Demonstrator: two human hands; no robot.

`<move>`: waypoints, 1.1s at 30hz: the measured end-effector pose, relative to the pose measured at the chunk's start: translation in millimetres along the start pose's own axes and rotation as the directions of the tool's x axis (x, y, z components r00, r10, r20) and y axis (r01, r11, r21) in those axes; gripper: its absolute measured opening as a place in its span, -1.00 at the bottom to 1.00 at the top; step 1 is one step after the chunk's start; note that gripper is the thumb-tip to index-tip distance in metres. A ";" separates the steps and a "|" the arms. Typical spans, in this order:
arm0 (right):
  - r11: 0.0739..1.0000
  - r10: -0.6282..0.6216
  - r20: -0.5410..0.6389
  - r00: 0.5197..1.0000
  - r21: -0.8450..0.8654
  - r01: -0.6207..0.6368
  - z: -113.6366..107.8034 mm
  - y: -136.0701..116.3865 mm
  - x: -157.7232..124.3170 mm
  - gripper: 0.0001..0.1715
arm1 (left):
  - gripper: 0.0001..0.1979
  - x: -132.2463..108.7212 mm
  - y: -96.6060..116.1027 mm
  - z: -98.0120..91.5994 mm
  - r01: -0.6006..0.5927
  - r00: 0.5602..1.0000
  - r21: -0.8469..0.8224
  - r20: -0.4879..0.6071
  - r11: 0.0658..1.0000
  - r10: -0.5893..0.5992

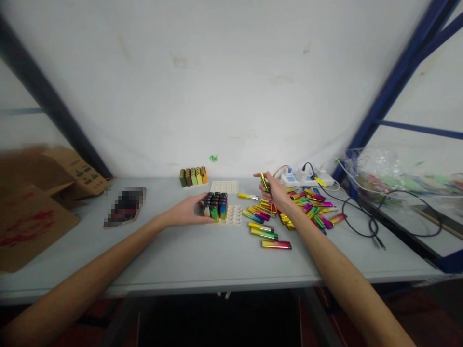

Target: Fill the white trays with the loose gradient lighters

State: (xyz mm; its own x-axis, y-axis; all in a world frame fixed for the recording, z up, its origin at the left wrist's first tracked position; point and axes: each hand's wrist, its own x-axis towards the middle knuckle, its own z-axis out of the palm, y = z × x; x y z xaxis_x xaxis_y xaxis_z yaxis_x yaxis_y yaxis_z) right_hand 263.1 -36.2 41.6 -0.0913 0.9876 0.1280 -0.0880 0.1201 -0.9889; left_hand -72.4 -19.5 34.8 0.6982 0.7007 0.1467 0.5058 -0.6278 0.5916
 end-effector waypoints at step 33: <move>0.988 0.121 0.186 0.975 -0.116 -0.100 44.3 22.2 -10.6 -0.37 | -0.27 -1.2 2.7 -0.6 -0.007 1.000 -0.002 -0.009 1.000 0.007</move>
State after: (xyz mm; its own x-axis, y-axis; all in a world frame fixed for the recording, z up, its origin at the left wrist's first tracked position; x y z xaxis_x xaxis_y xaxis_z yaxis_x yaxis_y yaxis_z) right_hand 218.2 -48.5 21.7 -0.2842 0.9586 0.0195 0.0371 0.0313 -0.9988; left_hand -72.2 -21.8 36.7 0.6976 0.6989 0.1578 0.4995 -0.6323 0.5922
